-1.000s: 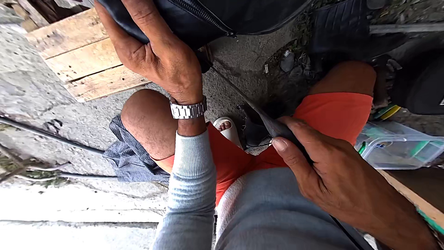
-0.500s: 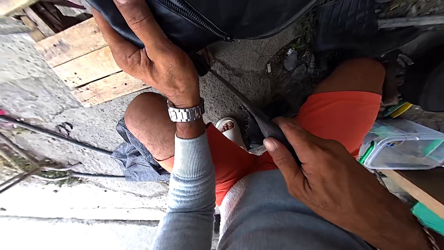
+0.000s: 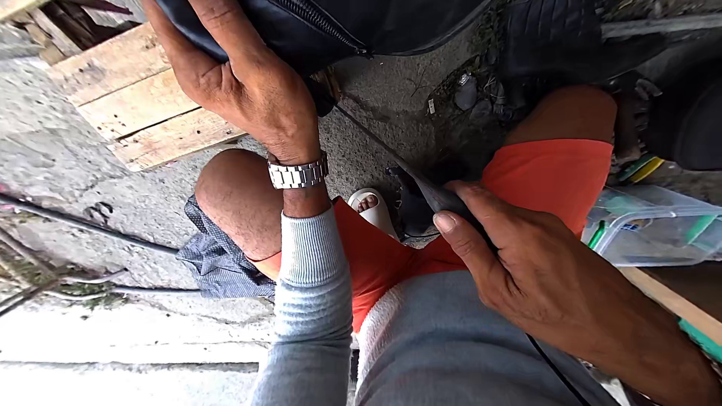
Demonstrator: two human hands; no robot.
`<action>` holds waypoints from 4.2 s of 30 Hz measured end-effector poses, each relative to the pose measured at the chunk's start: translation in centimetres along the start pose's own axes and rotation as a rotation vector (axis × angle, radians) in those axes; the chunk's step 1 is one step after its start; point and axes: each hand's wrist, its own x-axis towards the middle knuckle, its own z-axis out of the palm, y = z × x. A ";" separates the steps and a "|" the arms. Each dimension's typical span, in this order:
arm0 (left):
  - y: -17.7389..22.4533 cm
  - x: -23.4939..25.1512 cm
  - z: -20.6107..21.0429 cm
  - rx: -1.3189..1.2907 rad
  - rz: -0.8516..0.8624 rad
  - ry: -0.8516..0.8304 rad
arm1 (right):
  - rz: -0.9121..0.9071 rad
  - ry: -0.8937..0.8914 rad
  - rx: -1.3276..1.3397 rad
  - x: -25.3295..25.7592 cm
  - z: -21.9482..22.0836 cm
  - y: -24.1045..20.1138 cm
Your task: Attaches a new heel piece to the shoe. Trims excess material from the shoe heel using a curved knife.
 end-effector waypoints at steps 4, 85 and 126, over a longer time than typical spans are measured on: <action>-0.1 0.2 0.0 -0.023 -0.017 -0.015 | 0.011 -0.029 -0.034 0.6 -0.9 -0.7; 5.3 0.4 -3.3 -0.795 -0.474 -0.174 | 0.247 -0.336 0.736 1.6 2.9 4.7; 11.6 -9.0 -3.3 -0.830 -0.732 -0.191 | -0.433 0.583 1.471 1.3 1.8 0.7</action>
